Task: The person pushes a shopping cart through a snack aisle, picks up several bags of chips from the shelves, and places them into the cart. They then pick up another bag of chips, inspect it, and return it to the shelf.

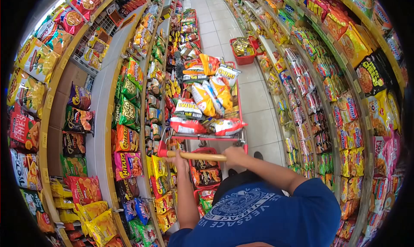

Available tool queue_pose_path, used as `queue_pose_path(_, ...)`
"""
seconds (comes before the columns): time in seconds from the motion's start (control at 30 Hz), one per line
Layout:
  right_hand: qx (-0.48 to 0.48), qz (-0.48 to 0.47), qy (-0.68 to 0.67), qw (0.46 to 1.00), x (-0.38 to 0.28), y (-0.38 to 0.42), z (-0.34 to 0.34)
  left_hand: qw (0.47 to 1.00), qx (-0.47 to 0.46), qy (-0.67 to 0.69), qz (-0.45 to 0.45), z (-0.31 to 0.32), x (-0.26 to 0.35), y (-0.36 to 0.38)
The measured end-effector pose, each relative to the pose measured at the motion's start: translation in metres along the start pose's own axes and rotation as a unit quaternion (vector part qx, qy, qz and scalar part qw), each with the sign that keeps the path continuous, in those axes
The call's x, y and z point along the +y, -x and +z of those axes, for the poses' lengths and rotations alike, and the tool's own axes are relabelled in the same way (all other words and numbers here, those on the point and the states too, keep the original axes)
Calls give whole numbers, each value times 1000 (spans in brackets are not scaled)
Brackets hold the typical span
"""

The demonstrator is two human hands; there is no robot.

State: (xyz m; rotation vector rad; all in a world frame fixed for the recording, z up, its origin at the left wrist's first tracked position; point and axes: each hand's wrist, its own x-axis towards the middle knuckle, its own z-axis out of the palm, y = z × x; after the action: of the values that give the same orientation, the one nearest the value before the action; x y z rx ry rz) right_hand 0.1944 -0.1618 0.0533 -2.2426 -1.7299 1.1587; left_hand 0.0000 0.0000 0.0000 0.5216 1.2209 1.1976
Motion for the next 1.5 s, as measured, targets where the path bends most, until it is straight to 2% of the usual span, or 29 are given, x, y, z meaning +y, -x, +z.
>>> queue_pose_path(0.07, 41, 7, 45, 998, 18, 11, -5, 997, -73, -12, -22, 13, -8, 16)
queue_pose_path(0.1, 59, -15, 18, 998, -2, -15, -2, 996, -79, -36, 9, 13, 22, -5)
queue_pose_path(0.17, 100, -12, 88, 991, 36, -2, -13, 997, -73, 29, 3, 38, -15, 14)
queue_pose_path(0.2, 100, -4, 81, 992, 45, -2, -15, 994, -96, 51, -14, 24, -49, -21)
queue_pose_path(0.27, 176, 32, 70, 981, 63, -3, -18, 992, -111, 39, -34, 46, -48, -12)
queue_pose_path(0.3, 181, 45, 60, 981, 72, -9, -17, 990, -123, 36, -49, 60, -51, -8)
queue_pose_path(0.37, 321, 41, 68, 944, 85, -23, -12, 987, -143, 35, -65, 62, -75, -41)
queue_pose_path(0.43, 344, 51, 76, 935, 98, -36, -24, 984, -176, 30, -14, 74, -91, -70)
queue_pose_path(0.5, 351, 38, 63, 934, 109, -50, -36, 989, -146, -14, -38, 105, -82, -71)
queue_pose_path(0.57, 386, 31, 30, 922, 117, -66, -48, 988, -150, -13, -37, 80, -122, -182)
queue_pose_path(0.63, 417, 59, 47, 906, 128, -104, -46, 985, -136, -85, -61, 153, -64, -77)
queue_pose_path(0.7, 444, 32, 35, 895, 131, -97, -74, 984, -138, -112, -20, 152, -72, -139)
queue_pose_path(0.73, 441, 32, 28, 897, 135, -104, -82, 981, -153, -112, -36, 160, -72, -154)
queue_pose_path(0.8, 416, 31, 35, 908, 142, -116, -98, 979, -165, -104, -54, 174, -69, -171)
queue_pose_path(0.9, 376, 38, 47, 925, 155, -131, -129, 972, -192, -110, -83, 215, -68, -160)
queue_pose_path(0.97, 380, 53, 51, 922, 167, -154, -140, 963, -221, -138, -66, 232, -71, -162)
queue_pose_path(1.0, 390, 67, 40, 917, 171, -163, -145, 958, -239, -143, -66, 224, -77, -185)
queue_pose_path(1.03, 401, 76, 35, 912, 176, -169, -152, 958, -96, -268, -17, 269, -49, -90)
queue_pose_path(1.07, 385, 92, 38, 917, 178, -169, -164, 923, 51, -354, 138, 271, -57, -110)
queue_pose_path(1.1, 371, 108, 44, 921, 179, -169, -176, 858, 67, -366, 353, 258, -74, -153)
queue_pose_path(1.13, 349, 113, 31, 930, 182, -172, -182, 872, -161, -320, 333, 270, -53, -144)
queue_pose_path(1.17, 361, 92, 76, 925, 188, -179, -183, 753, -3, -496, 431, 261, -68, -181)
queue_pose_path(1.23, 339, 110, 84, 930, 189, -186, -191, 808, -84, -441, 382, 275, -62, -173)
queue_pose_path(1.33, 316, 104, 107, 937, 181, -188, -208, 773, -47, -547, 319, 290, -49, -167)
queue_pose_path(1.4, 298, 127, 123, 938, 170, -187, -225, 651, -15, -634, 418, 303, -37, -156)
queue_pose_path(1.5, 293, 153, 170, 928, 165, -200, -237, 674, -110, -595, 424, 310, -23, -172)
